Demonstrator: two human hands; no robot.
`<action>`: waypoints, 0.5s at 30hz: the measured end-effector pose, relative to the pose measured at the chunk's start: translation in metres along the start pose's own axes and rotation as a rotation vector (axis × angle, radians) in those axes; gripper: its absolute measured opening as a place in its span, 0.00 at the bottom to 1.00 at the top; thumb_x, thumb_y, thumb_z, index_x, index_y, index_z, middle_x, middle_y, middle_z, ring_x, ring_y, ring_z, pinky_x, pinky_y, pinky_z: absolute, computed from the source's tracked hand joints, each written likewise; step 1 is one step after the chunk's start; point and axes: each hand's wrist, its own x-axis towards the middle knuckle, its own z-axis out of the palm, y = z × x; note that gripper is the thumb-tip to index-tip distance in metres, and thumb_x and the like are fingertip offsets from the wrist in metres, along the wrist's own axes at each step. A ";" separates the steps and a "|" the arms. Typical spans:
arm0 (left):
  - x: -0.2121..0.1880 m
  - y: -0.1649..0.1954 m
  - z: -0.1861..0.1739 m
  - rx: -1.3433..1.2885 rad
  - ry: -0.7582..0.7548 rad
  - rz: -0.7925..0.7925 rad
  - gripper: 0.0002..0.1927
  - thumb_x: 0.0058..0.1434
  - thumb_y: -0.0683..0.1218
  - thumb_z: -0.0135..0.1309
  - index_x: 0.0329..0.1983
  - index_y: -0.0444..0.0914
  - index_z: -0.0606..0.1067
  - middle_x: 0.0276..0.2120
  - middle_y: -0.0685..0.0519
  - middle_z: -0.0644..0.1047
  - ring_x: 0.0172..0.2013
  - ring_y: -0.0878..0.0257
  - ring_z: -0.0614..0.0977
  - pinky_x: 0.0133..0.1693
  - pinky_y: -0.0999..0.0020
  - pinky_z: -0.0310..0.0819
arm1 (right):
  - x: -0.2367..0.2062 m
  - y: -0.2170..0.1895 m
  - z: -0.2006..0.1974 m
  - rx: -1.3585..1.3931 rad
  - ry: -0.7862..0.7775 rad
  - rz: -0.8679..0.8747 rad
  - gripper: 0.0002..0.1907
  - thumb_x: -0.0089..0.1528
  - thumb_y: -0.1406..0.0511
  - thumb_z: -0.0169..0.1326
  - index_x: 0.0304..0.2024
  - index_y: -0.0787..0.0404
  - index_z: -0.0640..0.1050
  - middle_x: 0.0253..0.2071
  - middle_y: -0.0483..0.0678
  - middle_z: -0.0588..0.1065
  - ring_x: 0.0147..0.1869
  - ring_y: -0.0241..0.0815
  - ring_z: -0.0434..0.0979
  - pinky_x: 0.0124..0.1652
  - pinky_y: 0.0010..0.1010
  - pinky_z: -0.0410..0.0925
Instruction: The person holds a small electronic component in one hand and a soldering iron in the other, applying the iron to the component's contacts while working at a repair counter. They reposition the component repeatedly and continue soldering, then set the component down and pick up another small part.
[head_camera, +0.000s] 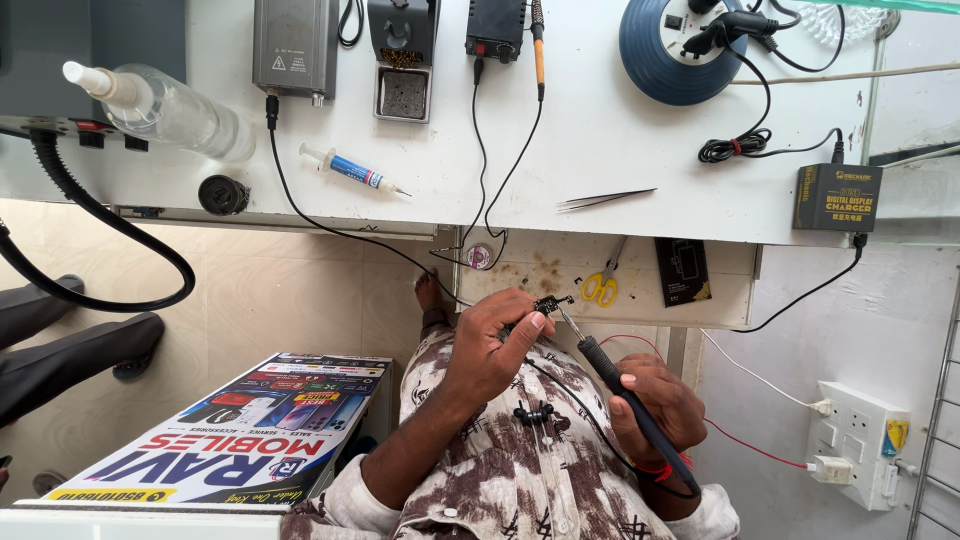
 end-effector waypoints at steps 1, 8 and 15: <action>0.000 0.000 0.000 -0.002 0.002 -0.003 0.13 0.70 0.47 0.52 0.34 0.33 0.80 0.32 0.51 0.77 0.34 0.65 0.79 0.38 0.69 0.73 | 0.000 0.000 0.000 -0.001 -0.002 0.002 0.12 0.65 0.66 0.59 0.45 0.69 0.74 0.29 0.55 0.76 0.33 0.46 0.80 0.39 0.41 0.75; -0.001 -0.003 0.000 -0.039 -0.006 0.000 0.15 0.72 0.48 0.50 0.35 0.33 0.79 0.33 0.51 0.78 0.35 0.65 0.79 0.40 0.69 0.74 | -0.003 0.001 0.000 0.002 0.007 0.010 0.12 0.65 0.66 0.59 0.44 0.69 0.74 0.30 0.55 0.76 0.34 0.47 0.80 0.41 0.41 0.75; -0.003 -0.014 0.002 -0.039 0.003 -0.024 0.16 0.72 0.49 0.49 0.35 0.33 0.80 0.33 0.52 0.78 0.35 0.65 0.79 0.39 0.69 0.75 | -0.006 0.009 0.001 0.011 0.015 0.001 0.11 0.64 0.67 0.59 0.44 0.69 0.74 0.30 0.54 0.76 0.34 0.47 0.80 0.40 0.40 0.76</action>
